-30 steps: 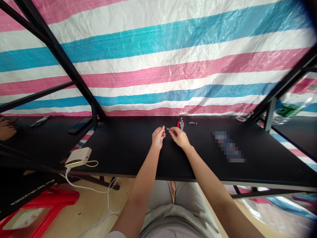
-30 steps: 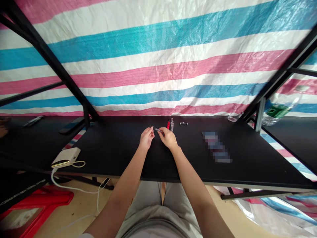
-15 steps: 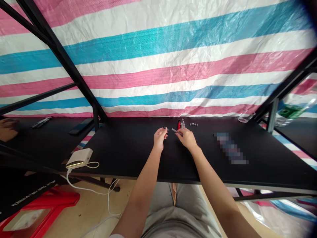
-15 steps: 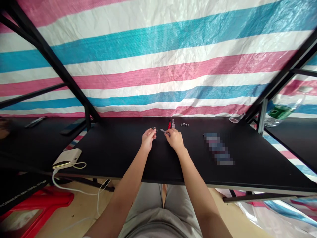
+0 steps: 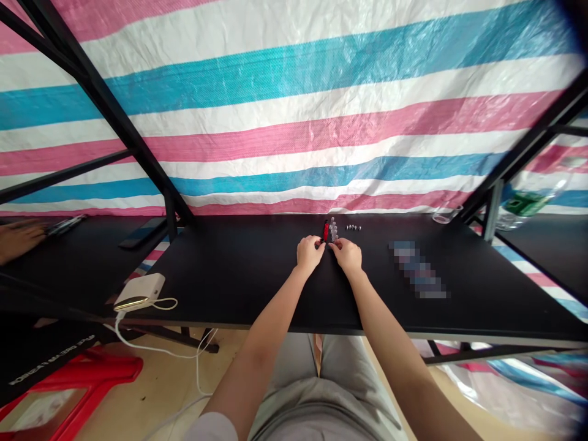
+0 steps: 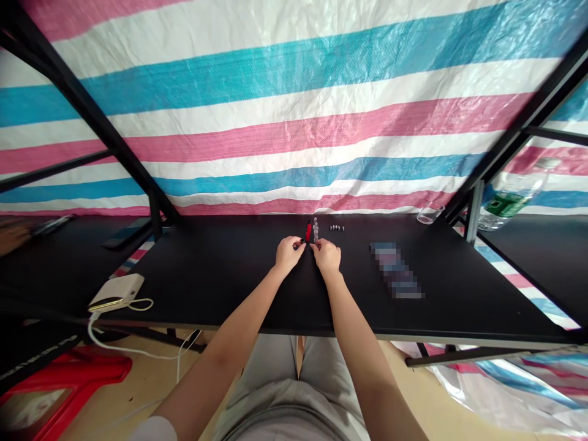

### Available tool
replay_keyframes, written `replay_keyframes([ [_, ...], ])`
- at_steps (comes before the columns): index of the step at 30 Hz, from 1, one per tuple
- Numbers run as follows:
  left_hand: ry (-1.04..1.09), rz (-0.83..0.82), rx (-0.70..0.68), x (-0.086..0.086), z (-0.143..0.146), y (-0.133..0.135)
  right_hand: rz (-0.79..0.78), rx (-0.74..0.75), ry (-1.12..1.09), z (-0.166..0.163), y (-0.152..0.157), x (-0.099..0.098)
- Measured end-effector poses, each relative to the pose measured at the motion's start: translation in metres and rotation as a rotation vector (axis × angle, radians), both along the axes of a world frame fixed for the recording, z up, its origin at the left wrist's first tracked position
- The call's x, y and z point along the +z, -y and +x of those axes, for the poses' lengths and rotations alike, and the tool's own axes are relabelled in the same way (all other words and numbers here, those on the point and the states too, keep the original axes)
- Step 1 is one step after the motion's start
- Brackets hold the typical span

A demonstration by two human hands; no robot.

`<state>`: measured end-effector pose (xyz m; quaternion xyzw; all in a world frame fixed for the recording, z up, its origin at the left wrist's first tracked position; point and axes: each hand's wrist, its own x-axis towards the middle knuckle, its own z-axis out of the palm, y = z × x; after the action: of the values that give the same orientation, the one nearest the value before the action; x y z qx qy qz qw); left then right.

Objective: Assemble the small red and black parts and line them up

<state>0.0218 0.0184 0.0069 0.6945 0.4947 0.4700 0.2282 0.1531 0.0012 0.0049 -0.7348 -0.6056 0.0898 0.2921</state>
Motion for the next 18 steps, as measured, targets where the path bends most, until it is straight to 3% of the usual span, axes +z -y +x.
replay_keyframes([
  [4, -0.021, -0.035, 0.041, -0.001, 0.008, -0.007, -0.012, -0.007, 0.031, 0.000, -0.003, -0.002],
  [10, -0.295, -0.060, 0.104, -0.005, 0.014, -0.012, -0.082, -0.037, 0.058, 0.001, -0.002, -0.001],
  [14, -0.452, -0.078, 0.099, -0.002, 0.012, -0.008, -0.128, -0.043, 0.045, 0.001, -0.001, 0.001],
  [18, -0.473, -0.015, 0.103, 0.002, 0.008, 0.000, -0.144, -0.039, 0.051, 0.001, 0.000, 0.003],
])
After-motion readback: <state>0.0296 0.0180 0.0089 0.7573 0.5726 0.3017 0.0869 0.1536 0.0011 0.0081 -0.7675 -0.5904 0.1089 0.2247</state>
